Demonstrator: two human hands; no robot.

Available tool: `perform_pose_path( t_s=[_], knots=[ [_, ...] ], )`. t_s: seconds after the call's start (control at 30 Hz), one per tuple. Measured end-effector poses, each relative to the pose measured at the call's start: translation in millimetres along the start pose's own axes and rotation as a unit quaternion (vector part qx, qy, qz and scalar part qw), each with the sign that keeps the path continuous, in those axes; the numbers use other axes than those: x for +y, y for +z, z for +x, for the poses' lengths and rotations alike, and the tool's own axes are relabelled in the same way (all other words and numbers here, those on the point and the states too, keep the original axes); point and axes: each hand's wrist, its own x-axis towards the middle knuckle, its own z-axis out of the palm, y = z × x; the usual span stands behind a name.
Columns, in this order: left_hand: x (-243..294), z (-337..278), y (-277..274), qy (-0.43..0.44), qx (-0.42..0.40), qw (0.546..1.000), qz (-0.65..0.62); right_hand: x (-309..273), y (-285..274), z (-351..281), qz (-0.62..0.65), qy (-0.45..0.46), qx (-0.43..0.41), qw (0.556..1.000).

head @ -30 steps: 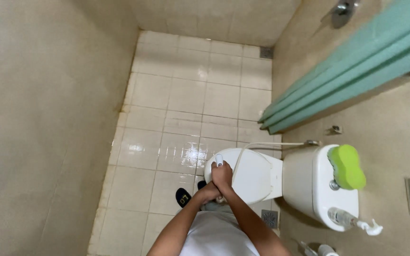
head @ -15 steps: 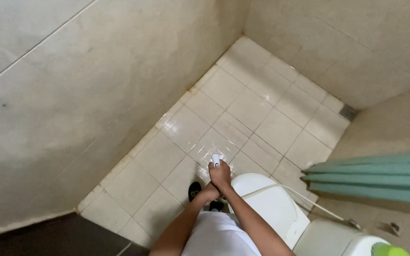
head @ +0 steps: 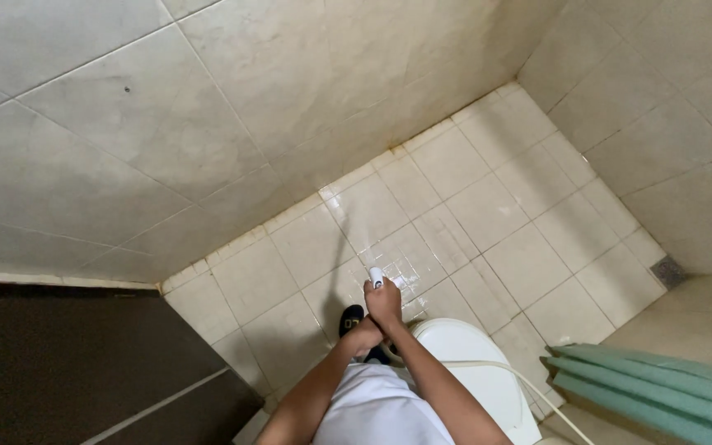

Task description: The person sprays water on the tiled floor of a bathroom using a handheld sprayer. They then pick up a green sponge and scrub the tiled wall near the shower area.

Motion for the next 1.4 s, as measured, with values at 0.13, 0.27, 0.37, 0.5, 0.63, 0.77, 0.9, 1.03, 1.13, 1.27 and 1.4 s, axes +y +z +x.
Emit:
perform_pose_path(
  t_s=[0.13,0.27,0.37,0.5,0.63,0.77,0.9,1.03,1.13,1.27,1.4],
  knots=[
    [-20.5,11.6,2.6,-0.007,-0.002,0.997,-0.074,6.3,1.7,-2.5,-0.008,-0.001,-0.014,1.0],
    [-21.5,5.4,1.5,0.009,-0.024,0.999,-0.019,16.3,7.0,-4.5,0.0,0.023,-0.015,1.0],
    [-27.8,7.7,1.9,0.009,-0.037,0.999,-0.023,20.4,7.0,-7.3,-0.003,0.018,0.0,1.0],
    [-21.3,0.9,5.3,-0.025,-0.04,0.999,0.013,29.6,6.1,-9.6,0.005,0.018,0.027,0.999],
    [-31.0,7.6,7.3,-0.016,-0.06,0.998,0.006,41.7,4.8,-12.2,0.012,0.007,0.062,0.998],
    [-49.0,19.5,8.8,0.004,-0.101,0.995,0.007,43.1,-6.7,-20.9,0.029,0.064,0.061,0.996],
    [-41.7,14.2,19.2,0.004,-0.132,0.991,0.011,56.8,-13.0,-23.7,0.033,0.101,0.067,0.992],
    [-30.6,8.7,28.8,-0.007,-0.167,0.985,0.035,49.0,-29.3,-34.2,0.072,0.143,0.08,0.984],
    [-23.2,1.9,35.0,-0.022,-0.185,0.979,0.086,63.9,-29.3,-36.9,0.043,0.16,0.082,0.983],
    [-18.6,-2.2,43.4,-0.043,-0.216,0.965,0.143,71.0,-39.7,-44.7,0.048,0.182,0.111,0.976],
    [-19.5,-3.7,54.8,-0.064,-0.253,0.961,0.094,67.3,-59.8,-55.5,0.075,0.246,0.11,0.96]
  ],
)
